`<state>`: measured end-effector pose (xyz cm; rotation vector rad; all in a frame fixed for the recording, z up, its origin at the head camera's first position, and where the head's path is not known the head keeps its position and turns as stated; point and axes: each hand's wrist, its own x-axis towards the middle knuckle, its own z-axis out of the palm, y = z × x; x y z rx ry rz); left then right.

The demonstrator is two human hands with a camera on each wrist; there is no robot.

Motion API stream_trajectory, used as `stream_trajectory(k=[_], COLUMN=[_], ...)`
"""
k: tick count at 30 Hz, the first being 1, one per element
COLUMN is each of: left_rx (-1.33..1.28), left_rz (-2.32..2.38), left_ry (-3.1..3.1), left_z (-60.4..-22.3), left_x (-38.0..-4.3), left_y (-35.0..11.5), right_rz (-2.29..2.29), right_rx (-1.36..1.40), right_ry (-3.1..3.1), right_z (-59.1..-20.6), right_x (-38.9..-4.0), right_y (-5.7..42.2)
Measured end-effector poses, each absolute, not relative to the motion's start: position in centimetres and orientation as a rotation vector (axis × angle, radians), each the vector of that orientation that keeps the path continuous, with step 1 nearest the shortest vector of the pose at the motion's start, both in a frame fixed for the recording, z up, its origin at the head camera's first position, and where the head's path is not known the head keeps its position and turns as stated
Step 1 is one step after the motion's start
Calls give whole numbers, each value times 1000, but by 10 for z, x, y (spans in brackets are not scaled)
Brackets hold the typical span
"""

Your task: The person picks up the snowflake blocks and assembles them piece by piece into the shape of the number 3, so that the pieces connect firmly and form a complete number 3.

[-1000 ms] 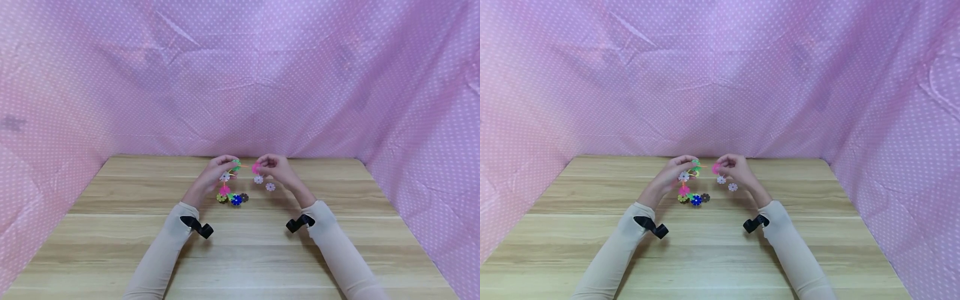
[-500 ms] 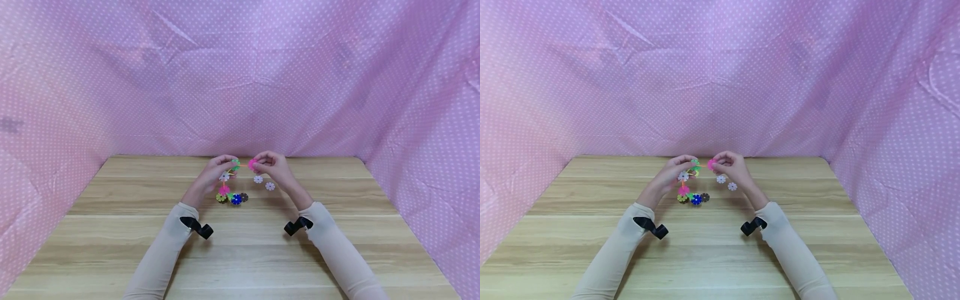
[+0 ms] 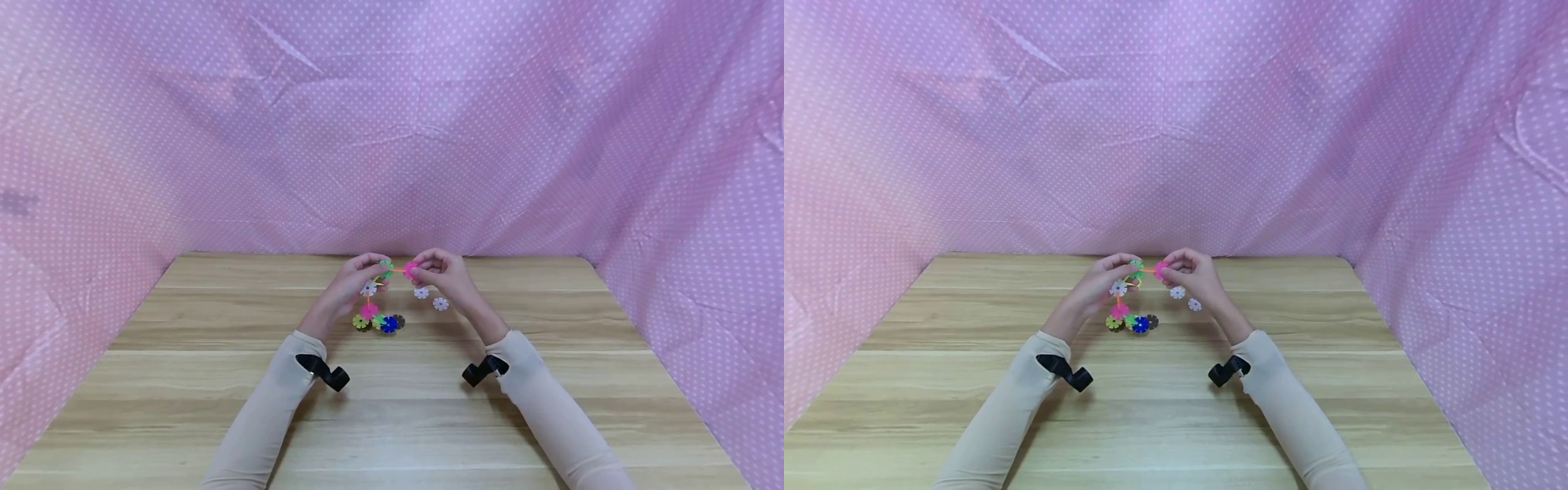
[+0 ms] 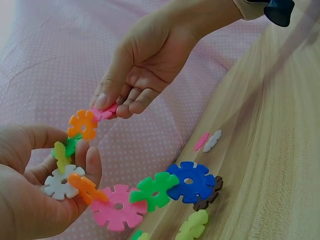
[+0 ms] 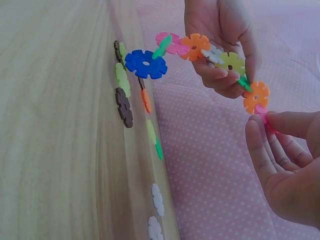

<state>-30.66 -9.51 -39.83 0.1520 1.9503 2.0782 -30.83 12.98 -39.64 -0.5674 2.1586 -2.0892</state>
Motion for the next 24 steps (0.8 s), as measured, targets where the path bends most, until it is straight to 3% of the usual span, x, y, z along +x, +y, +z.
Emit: stream_trajectory(k=[24], left_rx=[170], left_rz=[2084], left_ry=[1946], left_z=[-402], left_x=[-305], left_y=[-92], right_rz=[-2113], right_rx=[-591], right_ry=[2206], right_z=[-394], right_x=[-305], right_y=[128])
